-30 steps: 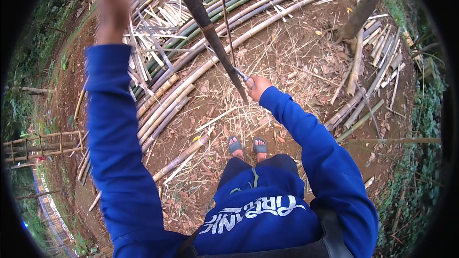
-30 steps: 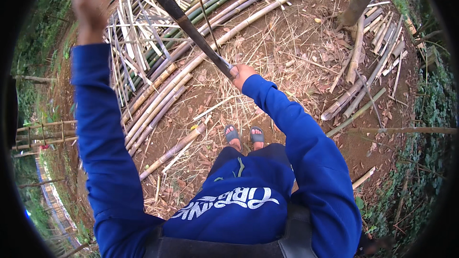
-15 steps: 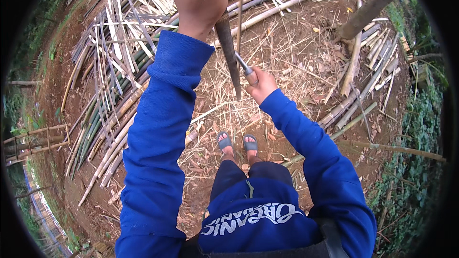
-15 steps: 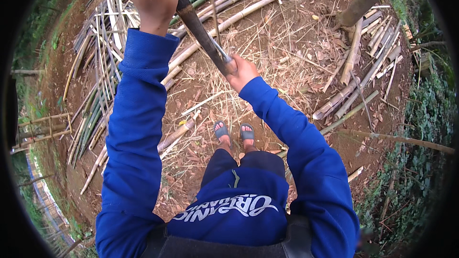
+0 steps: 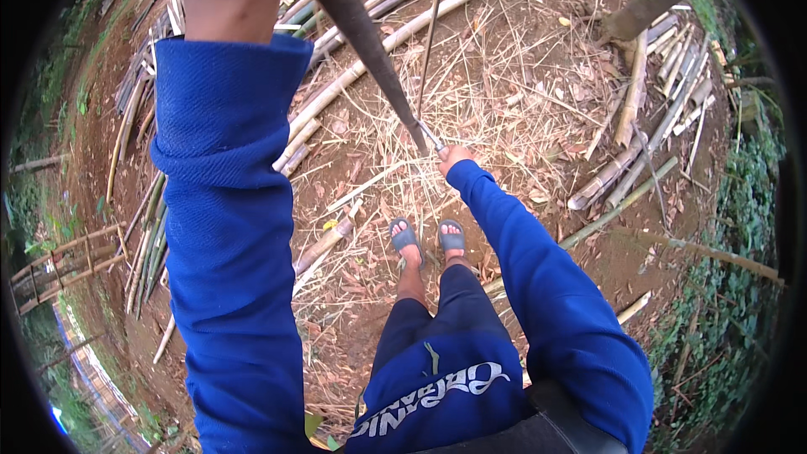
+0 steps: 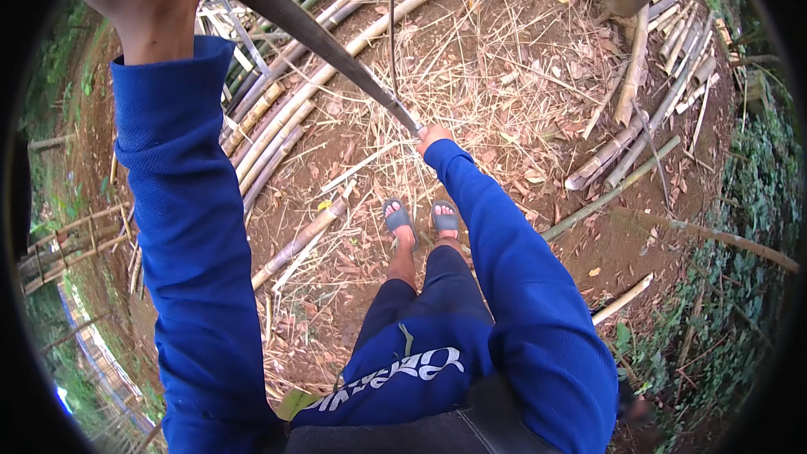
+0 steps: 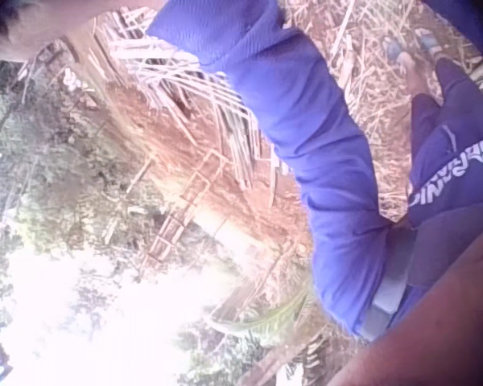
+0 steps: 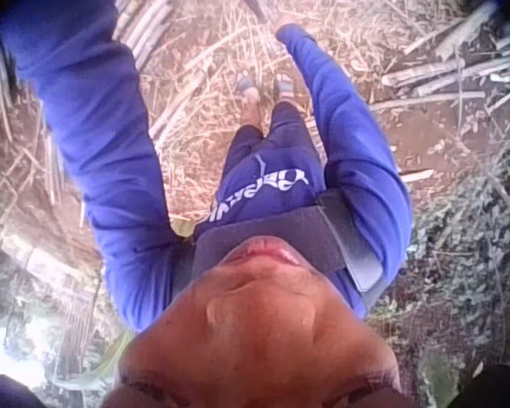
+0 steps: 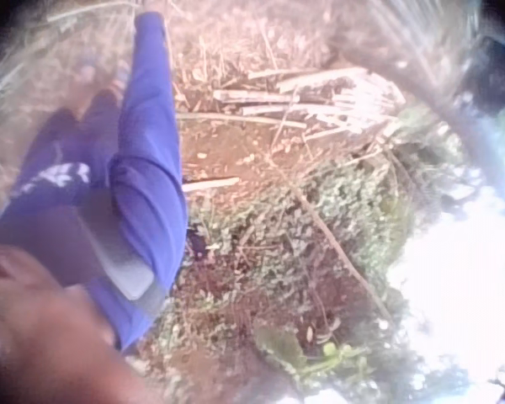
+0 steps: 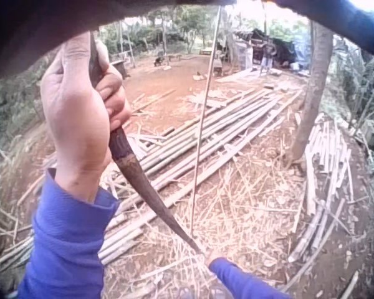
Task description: The person uses a machete to split long bamboo poles into thin strips. They repeatedly strike the bamboo held against the ground, then separate the resulting strips and set them aside. The person handles multiple bamboo poles and accumulates a pile of split strips.
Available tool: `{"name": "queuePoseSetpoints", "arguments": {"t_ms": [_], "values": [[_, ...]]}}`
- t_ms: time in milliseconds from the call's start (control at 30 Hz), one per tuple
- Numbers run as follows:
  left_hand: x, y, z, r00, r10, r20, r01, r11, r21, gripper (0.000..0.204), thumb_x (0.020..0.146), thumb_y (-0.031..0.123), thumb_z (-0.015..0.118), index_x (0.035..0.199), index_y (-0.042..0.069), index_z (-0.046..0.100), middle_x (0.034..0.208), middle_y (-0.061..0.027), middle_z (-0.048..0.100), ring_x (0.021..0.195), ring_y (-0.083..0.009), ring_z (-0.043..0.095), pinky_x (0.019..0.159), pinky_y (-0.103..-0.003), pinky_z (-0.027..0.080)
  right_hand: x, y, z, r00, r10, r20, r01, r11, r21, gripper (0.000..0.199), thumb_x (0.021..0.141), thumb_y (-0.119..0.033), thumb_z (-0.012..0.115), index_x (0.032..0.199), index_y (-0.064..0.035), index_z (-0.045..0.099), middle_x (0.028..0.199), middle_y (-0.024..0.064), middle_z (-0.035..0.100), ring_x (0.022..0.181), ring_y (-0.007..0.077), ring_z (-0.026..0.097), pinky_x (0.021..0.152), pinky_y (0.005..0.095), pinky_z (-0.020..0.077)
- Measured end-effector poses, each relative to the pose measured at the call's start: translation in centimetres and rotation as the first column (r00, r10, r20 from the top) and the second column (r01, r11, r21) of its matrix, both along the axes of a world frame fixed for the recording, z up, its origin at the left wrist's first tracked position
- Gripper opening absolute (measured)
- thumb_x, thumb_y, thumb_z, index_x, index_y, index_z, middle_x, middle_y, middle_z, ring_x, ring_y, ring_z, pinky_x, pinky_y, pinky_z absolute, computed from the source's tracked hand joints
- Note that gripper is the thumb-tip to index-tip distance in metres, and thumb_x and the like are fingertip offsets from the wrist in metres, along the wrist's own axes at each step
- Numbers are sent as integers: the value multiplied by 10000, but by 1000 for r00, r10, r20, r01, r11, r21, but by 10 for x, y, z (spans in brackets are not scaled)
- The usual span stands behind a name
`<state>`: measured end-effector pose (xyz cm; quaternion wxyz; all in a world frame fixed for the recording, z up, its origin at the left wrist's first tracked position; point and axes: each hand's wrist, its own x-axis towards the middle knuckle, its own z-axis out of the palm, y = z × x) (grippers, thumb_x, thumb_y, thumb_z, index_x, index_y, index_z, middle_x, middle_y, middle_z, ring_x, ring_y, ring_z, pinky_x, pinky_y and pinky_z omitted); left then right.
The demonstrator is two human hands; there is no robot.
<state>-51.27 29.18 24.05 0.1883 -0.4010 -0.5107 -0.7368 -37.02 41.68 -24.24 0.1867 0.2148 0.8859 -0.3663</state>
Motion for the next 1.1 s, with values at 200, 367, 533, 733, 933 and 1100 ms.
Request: {"name": "queuePoseSetpoints", "arguments": {"t_ms": [200, 367, 533, 733, 933, 1100], "values": [[-45, -23, -25, 921, 194, 338, -245, 963, 113, 573, 940, 579, 367, 1033, 15, 418, 937, -72, 439, 821, -148, 376, 721, -295, 278, 5, 19, 27, 995, 98, 12, -97, 995, -20, 280, 842, -266, 562, 949, -21, 642, 855, 263, 639, 867, 420, 622, 793, 464, 482], [-13, -64, -177, 954, -29, 298, 162, 887, -432, 902, 883, 723, 155, 1214, -45, 494, 1090, -198, 626, 1104, -254, 571, 1010, -436, 401, 8, 19, 31, 998, 60, 11, -60, 998, 2, 294, 849, -272, 525, 952, -21, 636, 869, 271, 632, 887, 420, 616, 804, 469, 474], [31, -20, -185, 928, -172, 329, 181, 984, 5, 616, 960, 553, 350, 942, -22, 572, 635, -65, 610, 566, -126, 594, 531, -259, 478, 20, 4, 82, 998, 58, -40, -60, 997, -38, 224, 818, -220, 575, 925, -28, 619, 848, 254, 628, 835, 408, 617, 745, 453, 482], [49, -18, -95, 966, -34, 258, 50, 997, -55, 501, 953, 482, 454, 833, -2, 509, 554, -88, 517, 452, -160, 519, 410, -256, 405, 42, -8, 182, 982, -97, 161, 176, 778, -603, 112, 727, -76, 619, 820, -51, 562, 597, 98, 534, 479, 203, 522, 459, 370, 425], [48, -38, 6, 947, -174, 271, 159, 984, 75, 496, 965, 504, 413, 830, 32, 480, 501, -11, 365, 399, -77, 327, 380, -219, 283, 72, -13, 292, 972, -215, 99, 204, 555, -806, 160, 671, 12, 593, 750, -76, 483, 541, 9, 440, 378, 120, 397, 342, 308, 309], [69, -27, 54, 966, -175, 189, 154, 981, 119, 451, 974, 453, 427, 775, 50, 454, 521, 0, 383, 395, -80, 333, 373, -217, 272, 67, -26, 384, 770, -91, -631, -209, 899, -385, 211, 681, 37, 608, 846, -33, 496, 609, -12, 451, 497, 100, 403, 464, 289, 363]]}}
